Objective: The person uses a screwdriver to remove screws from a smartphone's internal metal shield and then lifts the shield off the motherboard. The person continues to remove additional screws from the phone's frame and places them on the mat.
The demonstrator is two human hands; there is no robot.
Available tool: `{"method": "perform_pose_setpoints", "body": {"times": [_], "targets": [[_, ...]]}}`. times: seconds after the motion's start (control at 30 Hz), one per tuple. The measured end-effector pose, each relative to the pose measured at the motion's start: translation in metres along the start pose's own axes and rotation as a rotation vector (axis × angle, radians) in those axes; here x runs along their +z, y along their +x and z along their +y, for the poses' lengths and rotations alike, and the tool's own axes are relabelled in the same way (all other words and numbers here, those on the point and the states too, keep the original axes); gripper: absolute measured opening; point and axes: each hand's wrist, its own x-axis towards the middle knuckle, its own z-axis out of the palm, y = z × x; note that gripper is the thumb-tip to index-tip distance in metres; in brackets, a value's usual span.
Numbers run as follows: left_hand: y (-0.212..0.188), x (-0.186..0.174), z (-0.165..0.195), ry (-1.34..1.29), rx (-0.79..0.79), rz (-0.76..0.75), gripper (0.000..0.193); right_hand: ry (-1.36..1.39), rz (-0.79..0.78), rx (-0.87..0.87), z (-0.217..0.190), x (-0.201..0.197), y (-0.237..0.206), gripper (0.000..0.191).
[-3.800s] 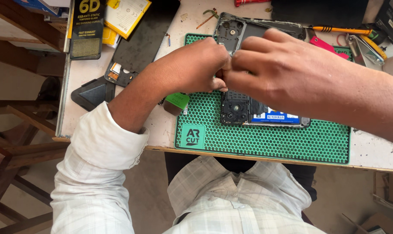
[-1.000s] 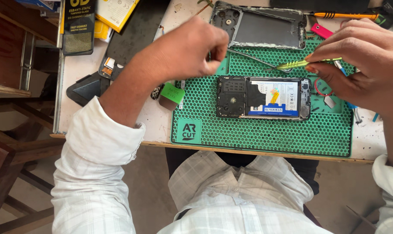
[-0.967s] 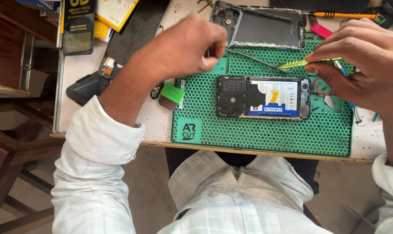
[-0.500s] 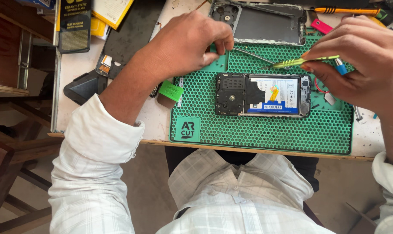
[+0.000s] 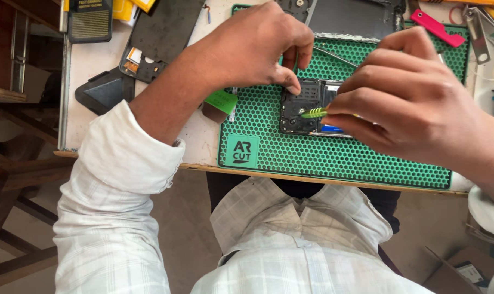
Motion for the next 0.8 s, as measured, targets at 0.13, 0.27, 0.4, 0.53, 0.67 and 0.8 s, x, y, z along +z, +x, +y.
{"method": "perform_pose_setpoints", "body": {"times": [0.13,0.27,0.4,0.53,0.67,0.8], "targets": [[0.0,0.005,-0.003,0.015,-0.022,0.001,0.036,0.025,-0.054,-0.011,-0.006,0.006,0.008,0.027],[-0.001,0.012,-0.006,0.047,-0.063,-0.008,0.034,0.032,-0.086,-0.015,-0.008,0.008,0.005,0.028],[-0.001,0.014,-0.006,0.054,-0.069,0.002,0.033,0.025,-0.092,-0.017,-0.008,0.01,-0.001,0.027],[-0.001,0.013,-0.005,0.039,-0.068,0.006,0.033,0.0,-0.104,-0.011,-0.008,0.012,-0.003,0.027],[-0.002,0.012,-0.003,0.045,-0.145,-0.044,0.033,0.019,-0.128,0.002,-0.009,0.01,0.0,0.025],[-0.002,0.011,-0.003,-0.002,-0.125,-0.032,0.031,0.061,-0.171,-0.022,-0.01,0.004,0.006,0.024]]}}
